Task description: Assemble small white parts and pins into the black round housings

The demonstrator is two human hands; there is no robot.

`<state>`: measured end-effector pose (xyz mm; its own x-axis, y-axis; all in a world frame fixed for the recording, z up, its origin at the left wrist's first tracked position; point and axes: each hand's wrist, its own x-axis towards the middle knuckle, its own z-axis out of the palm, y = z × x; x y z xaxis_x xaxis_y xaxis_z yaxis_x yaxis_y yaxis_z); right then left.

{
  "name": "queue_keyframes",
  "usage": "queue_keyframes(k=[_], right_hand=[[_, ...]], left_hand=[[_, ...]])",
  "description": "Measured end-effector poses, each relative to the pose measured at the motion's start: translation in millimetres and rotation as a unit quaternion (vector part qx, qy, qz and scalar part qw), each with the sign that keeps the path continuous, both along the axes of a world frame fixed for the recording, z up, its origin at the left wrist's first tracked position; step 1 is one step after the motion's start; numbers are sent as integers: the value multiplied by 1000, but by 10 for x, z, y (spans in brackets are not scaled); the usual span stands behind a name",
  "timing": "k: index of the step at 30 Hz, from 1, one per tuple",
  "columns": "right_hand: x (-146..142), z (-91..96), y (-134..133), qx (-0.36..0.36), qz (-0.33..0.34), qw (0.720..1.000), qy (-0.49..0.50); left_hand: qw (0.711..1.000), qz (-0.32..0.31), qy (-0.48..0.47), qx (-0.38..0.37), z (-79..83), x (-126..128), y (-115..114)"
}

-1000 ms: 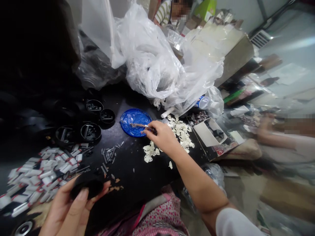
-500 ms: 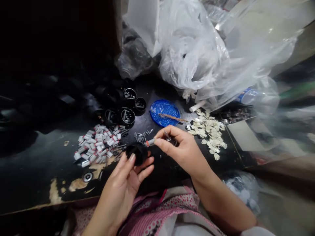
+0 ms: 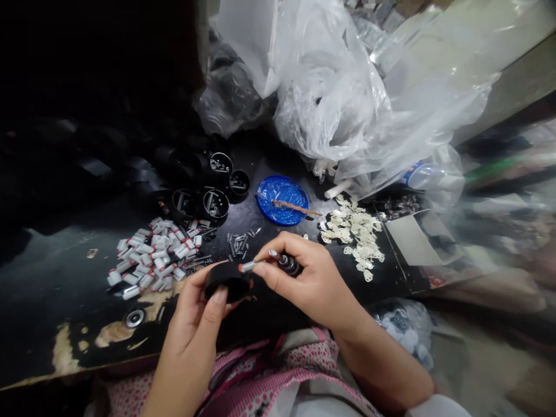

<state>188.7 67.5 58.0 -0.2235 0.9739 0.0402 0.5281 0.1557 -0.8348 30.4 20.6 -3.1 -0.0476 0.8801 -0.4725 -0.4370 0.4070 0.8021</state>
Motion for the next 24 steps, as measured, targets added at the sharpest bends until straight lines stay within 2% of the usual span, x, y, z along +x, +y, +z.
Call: queue_keyframes(k=[4, 6, 7, 9, 12, 14, 16, 18, 22, 24], right_hand=[[17, 2, -20, 52, 36, 997, -38], [43, 5, -14, 44, 39, 998, -28], [61, 5, -8, 17, 43, 999, -9], [100, -2, 8, -85, 75, 991, 64], [130, -40, 17, -249, 137, 942, 180], [117, -76, 5, -294, 128, 927, 196], [89, -105, -15, -306, 108, 927, 188], [61, -120, -33, -313, 98, 927, 180], [11, -129, -21, -319, 120, 927, 160], [-45, -151, 18, -287, 145, 938, 130]], left_hand=[[999, -27, 26, 9, -33, -21, -19], [999, -32, 3, 5, -34, -15, -19], [1000, -28, -13, 1, -31, -12, -20], [999, -15, -48, -12, -23, -13, -32], [996, -15, -74, -55, -16, -51, -83], [994, -50, -65, -68, -27, -106, -133], [993, -94, -47, -57, -52, -175, -184], [993, -112, -21, -42, -84, -246, -224], [991, -122, 13, -49, -134, -350, -247], [994, -91, -7, -65, -133, -365, -217]])
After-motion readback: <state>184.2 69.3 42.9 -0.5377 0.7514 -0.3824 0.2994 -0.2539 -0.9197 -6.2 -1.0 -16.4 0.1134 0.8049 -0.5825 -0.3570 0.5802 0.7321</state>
